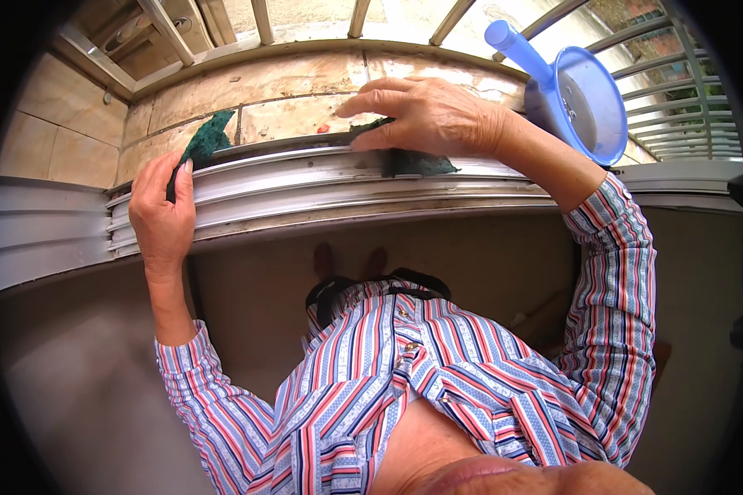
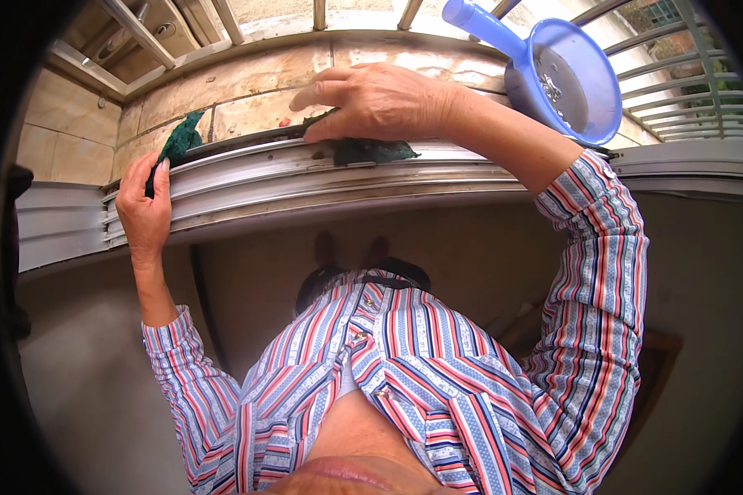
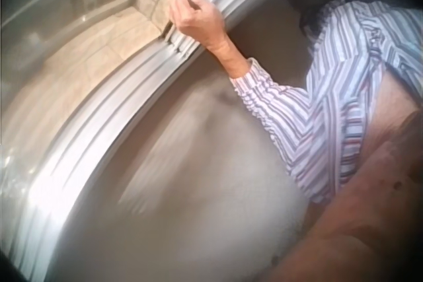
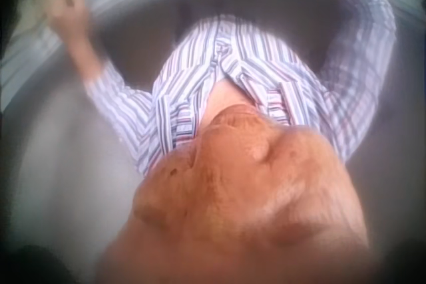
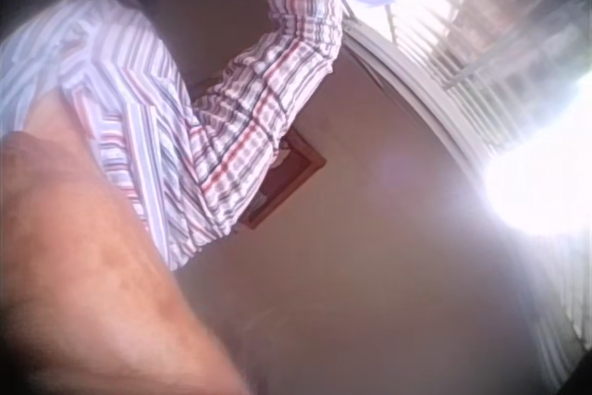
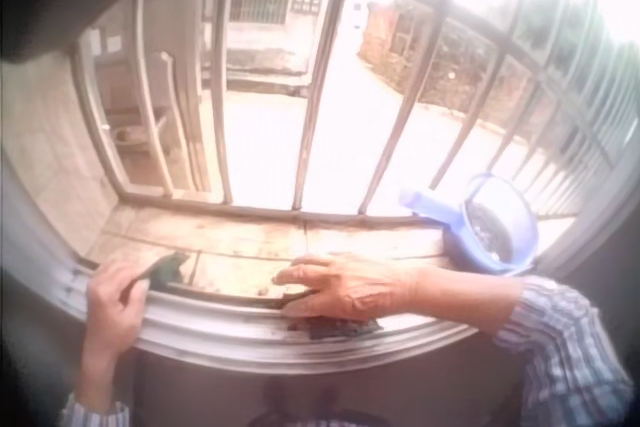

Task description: The person wipes a metal window track with a green cloth, repeatedly dipping the cloth into a blue plastic scoop filled with water. The person scrubs the track and the adjacent tiled sill, then rinses the cloth in the scoop and continues wiping.

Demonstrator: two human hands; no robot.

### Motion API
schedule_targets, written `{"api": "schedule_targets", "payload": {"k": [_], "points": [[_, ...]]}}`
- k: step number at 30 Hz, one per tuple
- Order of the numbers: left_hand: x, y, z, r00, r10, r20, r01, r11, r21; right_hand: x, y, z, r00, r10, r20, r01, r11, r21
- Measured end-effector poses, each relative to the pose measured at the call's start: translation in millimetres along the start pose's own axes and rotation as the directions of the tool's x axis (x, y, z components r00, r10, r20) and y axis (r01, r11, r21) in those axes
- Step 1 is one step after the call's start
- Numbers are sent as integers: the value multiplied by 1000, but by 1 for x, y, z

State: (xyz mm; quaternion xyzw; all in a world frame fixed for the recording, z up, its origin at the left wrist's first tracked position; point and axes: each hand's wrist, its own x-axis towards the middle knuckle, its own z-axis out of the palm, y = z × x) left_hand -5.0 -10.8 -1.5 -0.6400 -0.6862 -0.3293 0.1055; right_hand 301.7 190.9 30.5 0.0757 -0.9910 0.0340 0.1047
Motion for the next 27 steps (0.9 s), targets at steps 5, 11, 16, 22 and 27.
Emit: {"api": "schedule_targets", "payload": {"k": [5, 11, 16, 22, 27], "points": [[0, 1, -2, 1000, -5, 4, 5, 1000, -10, 18, 1, 7, 989, 132, -68, -125, 988, 93], [3, 2, 0, 1000, 7, 5, -7, 1000, -8, -12, -8, -14, 993, 117, 17, -118, 989, 89], [0, 2, -2, 1000, -14, -7, 14, 1000, -3, -6, -8, -7, 996, 38, 81, -37, 999, -20], [-1, 0, -1, 1000, -26, 8, 26, 999, -19, 16, -1, -8, 991, -1, 131, 8, 999, -54], [-1, -2, 0, 1000, -15, 1, 15, 1000, 11, 33, 0, 2, 993, -74, 88, 83, 991, -101]]}}
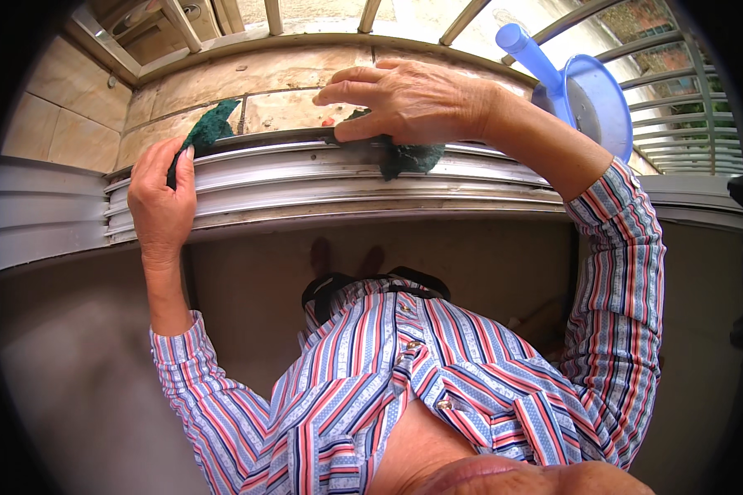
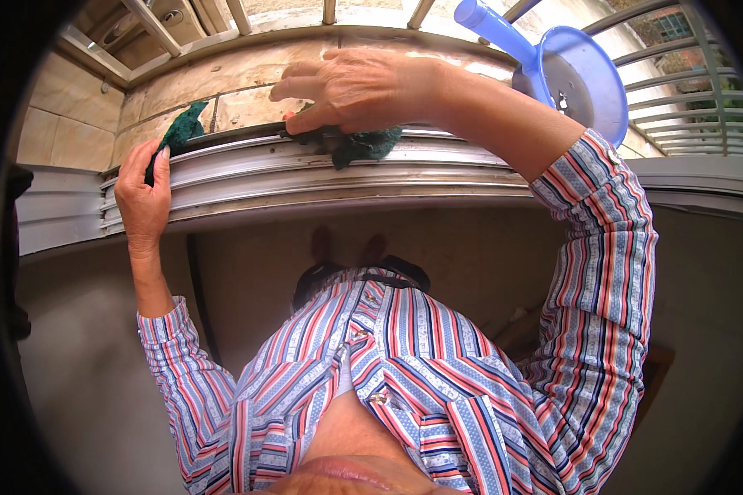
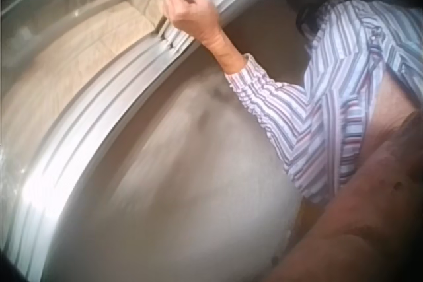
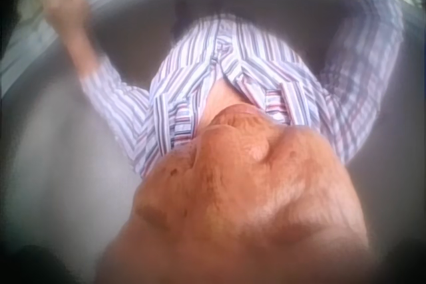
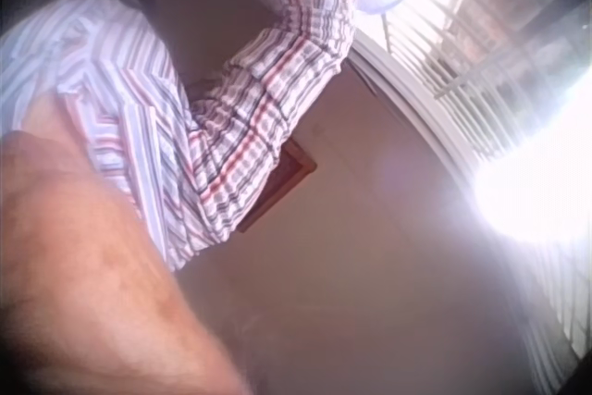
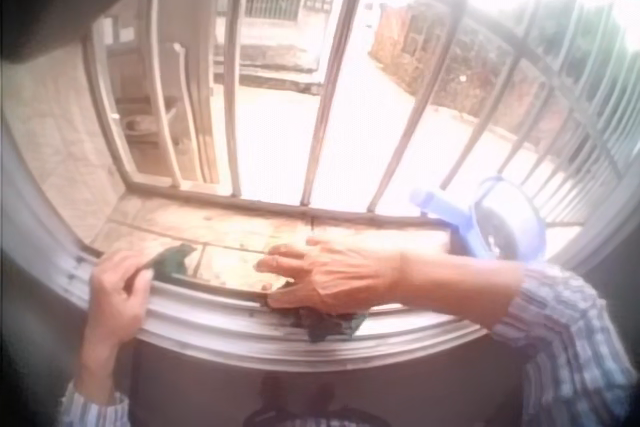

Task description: The person wipes a metal window track with a green cloth, repeatedly dipping the cloth into a blue plastic scoop filled with water. The person scrubs the track and the adjacent tiled sill, then rinses the cloth in the scoop and continues wiping.

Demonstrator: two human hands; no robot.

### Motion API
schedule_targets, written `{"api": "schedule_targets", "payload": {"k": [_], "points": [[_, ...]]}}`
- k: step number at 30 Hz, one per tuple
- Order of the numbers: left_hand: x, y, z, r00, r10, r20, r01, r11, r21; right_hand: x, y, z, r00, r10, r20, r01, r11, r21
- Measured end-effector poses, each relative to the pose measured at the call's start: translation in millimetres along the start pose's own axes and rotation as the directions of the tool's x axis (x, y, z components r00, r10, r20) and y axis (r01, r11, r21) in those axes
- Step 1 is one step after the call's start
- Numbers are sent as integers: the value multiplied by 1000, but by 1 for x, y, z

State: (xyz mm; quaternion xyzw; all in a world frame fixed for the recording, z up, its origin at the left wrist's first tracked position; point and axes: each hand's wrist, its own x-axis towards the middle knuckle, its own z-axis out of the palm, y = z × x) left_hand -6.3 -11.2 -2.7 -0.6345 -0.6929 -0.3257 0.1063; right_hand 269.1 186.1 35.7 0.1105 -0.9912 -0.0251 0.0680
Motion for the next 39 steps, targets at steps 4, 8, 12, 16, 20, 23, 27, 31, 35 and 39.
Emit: {"api": "schedule_targets", "payload": {"k": [4, 8, 12, 16, 20, 23, 27, 31, 35, 39], "points": [[-2, 0, 1, 1000, -23, 4, 23, 999, -23, 11, -1, 5, 994, -61, -87, 58, 998, -36], [-3, 1, 3, 1000, -17, 0, 17, 998, -68, -5, -10, -6, 996, 29, 84, -24, 998, -53], [-3, -1, 1, 1000, -16, 10, 16, 998, -65, -31, -19, -20, 941, 167, 293, -137, 983, -122], [-6, -4, -3, 1000, -24, 11, 24, 999, -42, -39, -19, -17, 966, 109, 234, -93, 992, -79], [-8, -5, -4, 1000, -11, 13, 11, 999, -31, -39, -16, -10, 976, 56, 210, -38, 995, -92], [-5, -4, -3, 999, -31, 8, 31, 999, -35, -44, -14, -13, 991, 43, 128, -34, 997, -65], [0, -1, -2, 1000, -15, 12, 15, 1000, -27, -62, -9, -33, 974, 223, 49, -227, 966, 122], [3, 2, 1, 1000, -24, 15, 24, 1000, -13, -89, -5, -59, 951, 295, -90, -281, 950, 137], [7, 5, 6, 1000, -11, 21, 11, 1000, 0, -151, 4, -101, 913, 329, -242, -324, 944, 62], [13, 9, 15, 999, -11, 44, 12, 1000, -23, -238, 20, -130, 796, 504, -334, -526, 850, 27]]}}
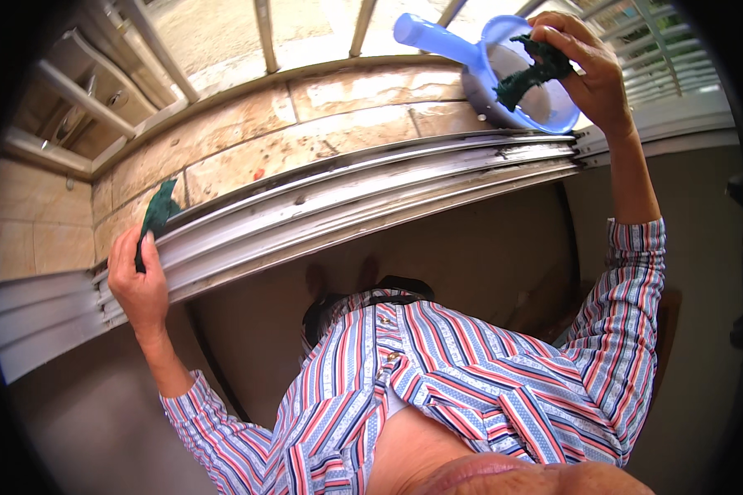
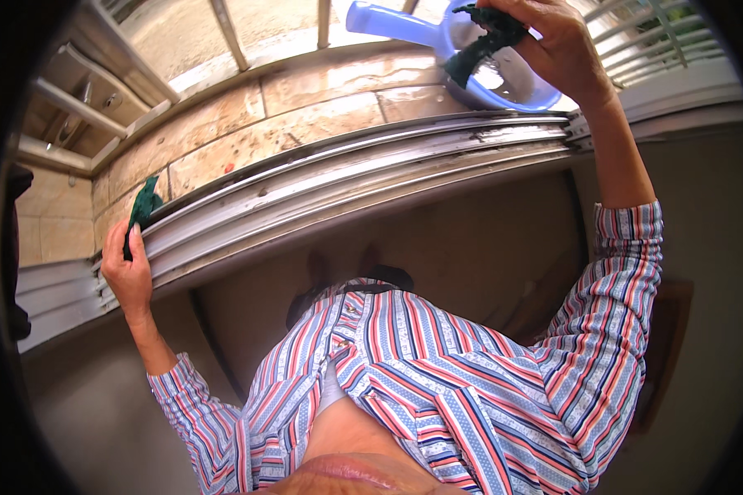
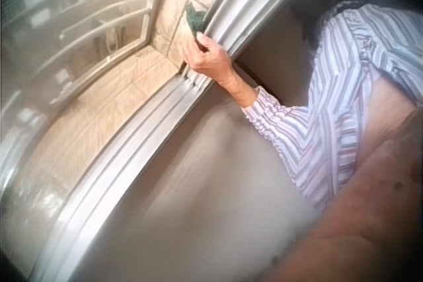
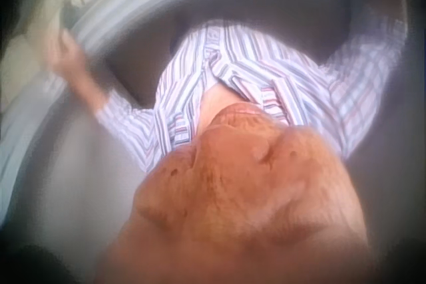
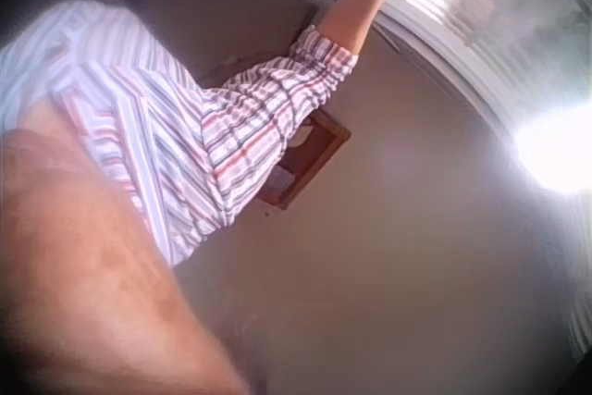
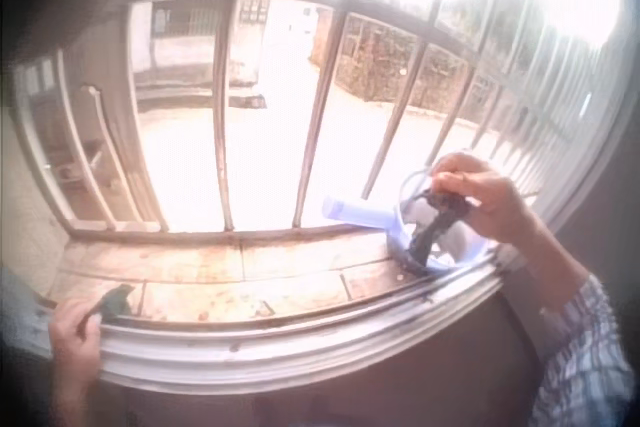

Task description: The person wipes a metal window track with a green cloth, repeatedly dipping the cloth into a blue plastic scoop filled with water. The person scrubs the track and the adjacent tiled sill, then rinses the cloth in the scoop and continues wiping.

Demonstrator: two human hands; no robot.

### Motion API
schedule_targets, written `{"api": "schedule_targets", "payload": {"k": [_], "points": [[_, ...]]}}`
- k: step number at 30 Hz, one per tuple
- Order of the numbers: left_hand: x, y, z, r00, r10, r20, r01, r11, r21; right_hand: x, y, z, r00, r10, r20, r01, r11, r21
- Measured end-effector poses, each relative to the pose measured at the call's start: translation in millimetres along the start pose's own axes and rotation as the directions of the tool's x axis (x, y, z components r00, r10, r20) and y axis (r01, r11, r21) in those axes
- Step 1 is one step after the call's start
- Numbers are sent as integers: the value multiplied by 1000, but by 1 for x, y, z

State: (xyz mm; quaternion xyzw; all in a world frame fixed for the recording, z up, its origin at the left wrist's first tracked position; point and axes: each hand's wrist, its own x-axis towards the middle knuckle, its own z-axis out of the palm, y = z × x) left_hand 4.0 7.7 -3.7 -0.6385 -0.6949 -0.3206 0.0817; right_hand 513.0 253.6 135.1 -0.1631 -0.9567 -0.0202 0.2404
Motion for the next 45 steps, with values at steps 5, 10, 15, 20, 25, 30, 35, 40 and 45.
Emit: {"api": "schedule_targets", "payload": {"k": [5, 10, 15, 20, 25, 30, 35, 40, 45], "points": [[6, 6, 9, 999, -27, 30, 26, 998, 49, -48, 48, 7, 919, 358, 165, -288, 896, -339], [9, 7, 14, 999, -12, 43, 10, 999, 32, -71, 62, 38, 691, 577, 436, -426, 812, -399], [12, 12, 15, 999, 9, 39, -10, 999, 43, -70, 76, 25, 813, 538, 221, -420, 806, -416], [15, 20, 14, 999, -3, 49, 1, 999, 40, -70, 72, 35, 657, 615, 437, -392, 773, -499], [15, 25, 12, 999, 7, 45, -8, 1000, 30, -63, 92, 20, 812, 536, 232, -372, 781, -501], [16, 29, 12, 999, 19, 34, -20, 999, 37, -41, 120, -36, 843, 497, 207, -484, 868, -114], [16, 31, 8, 999, 31, 44, -33, 999, 36, -38, 112, -62, 820, 572, -1, -570, 817, -87], [9, 31, 1, 999, 30, 41, -31, 999, 18, -44, 93, -45, 771, 637, -8, -636, 771, 34], [13, 27, 4, 997, 73, 13, -73, 997, 7, -58, 56, 8, 695, 636, 334, -523, 767, -373]]}}
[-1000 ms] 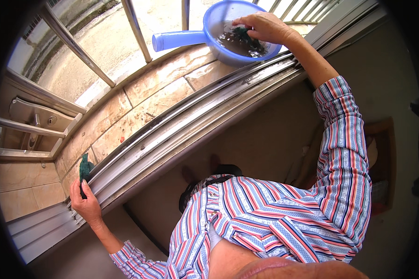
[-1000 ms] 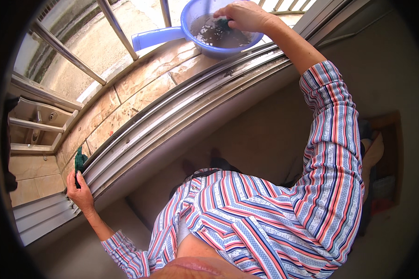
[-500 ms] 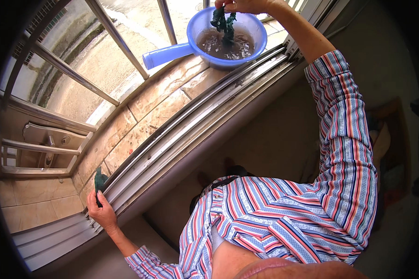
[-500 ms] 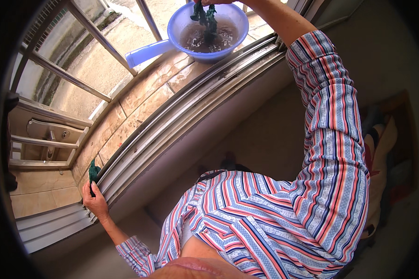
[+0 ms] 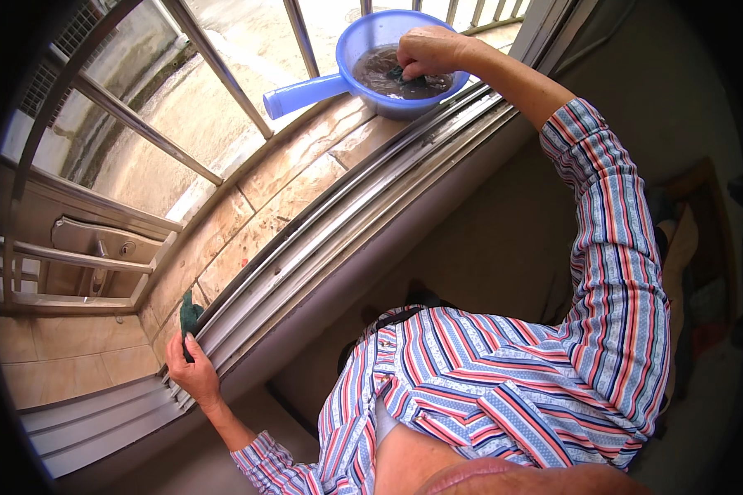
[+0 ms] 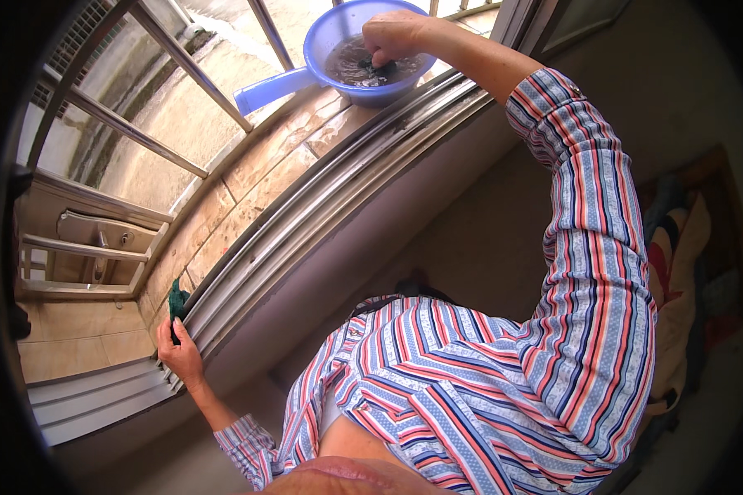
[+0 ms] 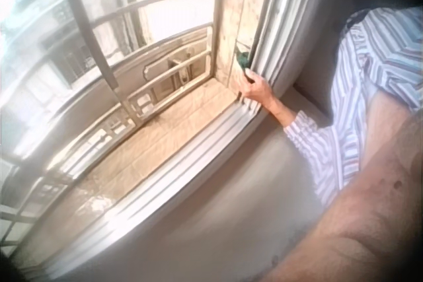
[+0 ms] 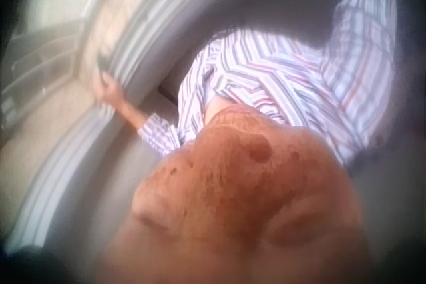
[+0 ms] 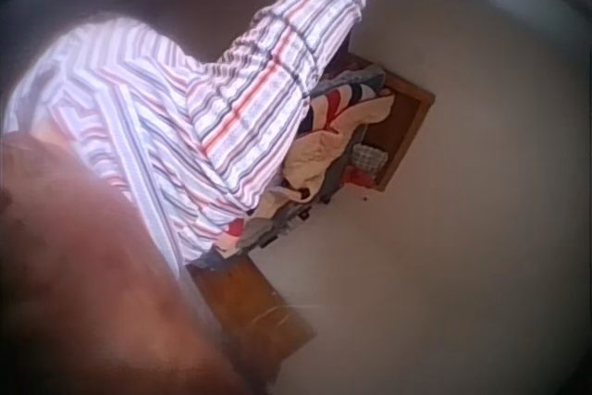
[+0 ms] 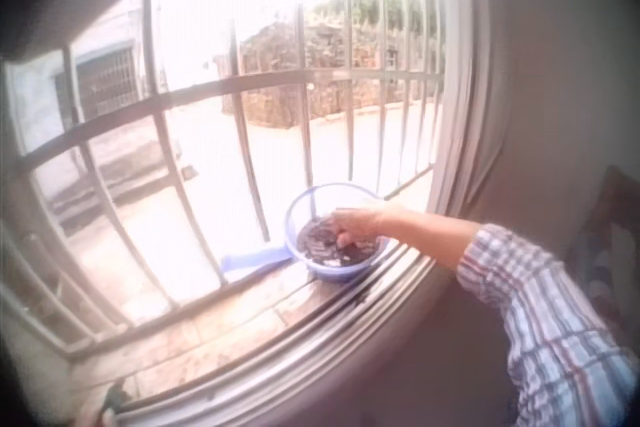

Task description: The person wipes a metal window track with a green cloth, repeatedly dipping the cloth into a blue plastic scoop filled with water. The person scrubs the track and the adjacent tiled sill, then rinses the cloth in the scoop and continues wiping.

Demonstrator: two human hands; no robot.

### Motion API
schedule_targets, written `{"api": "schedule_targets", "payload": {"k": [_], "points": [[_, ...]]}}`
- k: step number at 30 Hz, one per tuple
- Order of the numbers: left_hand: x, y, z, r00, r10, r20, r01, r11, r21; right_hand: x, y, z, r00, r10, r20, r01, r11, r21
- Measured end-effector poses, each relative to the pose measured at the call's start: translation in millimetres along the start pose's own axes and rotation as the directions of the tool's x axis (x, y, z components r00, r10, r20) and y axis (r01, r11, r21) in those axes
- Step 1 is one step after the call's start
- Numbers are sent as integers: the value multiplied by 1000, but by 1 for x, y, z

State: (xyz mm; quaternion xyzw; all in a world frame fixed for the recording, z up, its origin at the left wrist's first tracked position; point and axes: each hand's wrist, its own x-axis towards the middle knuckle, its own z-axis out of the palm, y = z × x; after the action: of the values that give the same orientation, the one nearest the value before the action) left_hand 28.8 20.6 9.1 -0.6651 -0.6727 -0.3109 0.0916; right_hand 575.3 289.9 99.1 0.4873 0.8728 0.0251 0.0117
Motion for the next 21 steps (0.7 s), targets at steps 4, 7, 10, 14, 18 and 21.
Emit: {"api": "schedule_targets", "payload": {"k": [4, 7, 10, 14, 18, 21], "points": [[1, 0, 1, 1000, -21, 24, 21, 1000, 3, -3, -11, 9, 999, -41, -26, 43, 994, 100], [1, 5, 0, 1000, -12, 2, 12, 1000, -3, 7, 6, -18, 967, -1, -253, 48, 983, 177], [3, 14, 1, 1000, -19, 19, 19, 999, 34, 13, 25, -46, 882, 144, -448, -28, 966, 256], [5, 24, 2, 1000, 8, 15, -9, 999, 44, 16, 31, -50, 762, 304, -572, -159, 944, 290], [0, 23, -5, 999, 26, 20, -27, 998, 52, 18, 19, -10, 954, 121, -273, -142, 988, -58], [-3, 20, -9, 999, 50, 21, -51, 998, 42, 16, 24, 2, 871, 137, -471, -145, 989, 19]]}}
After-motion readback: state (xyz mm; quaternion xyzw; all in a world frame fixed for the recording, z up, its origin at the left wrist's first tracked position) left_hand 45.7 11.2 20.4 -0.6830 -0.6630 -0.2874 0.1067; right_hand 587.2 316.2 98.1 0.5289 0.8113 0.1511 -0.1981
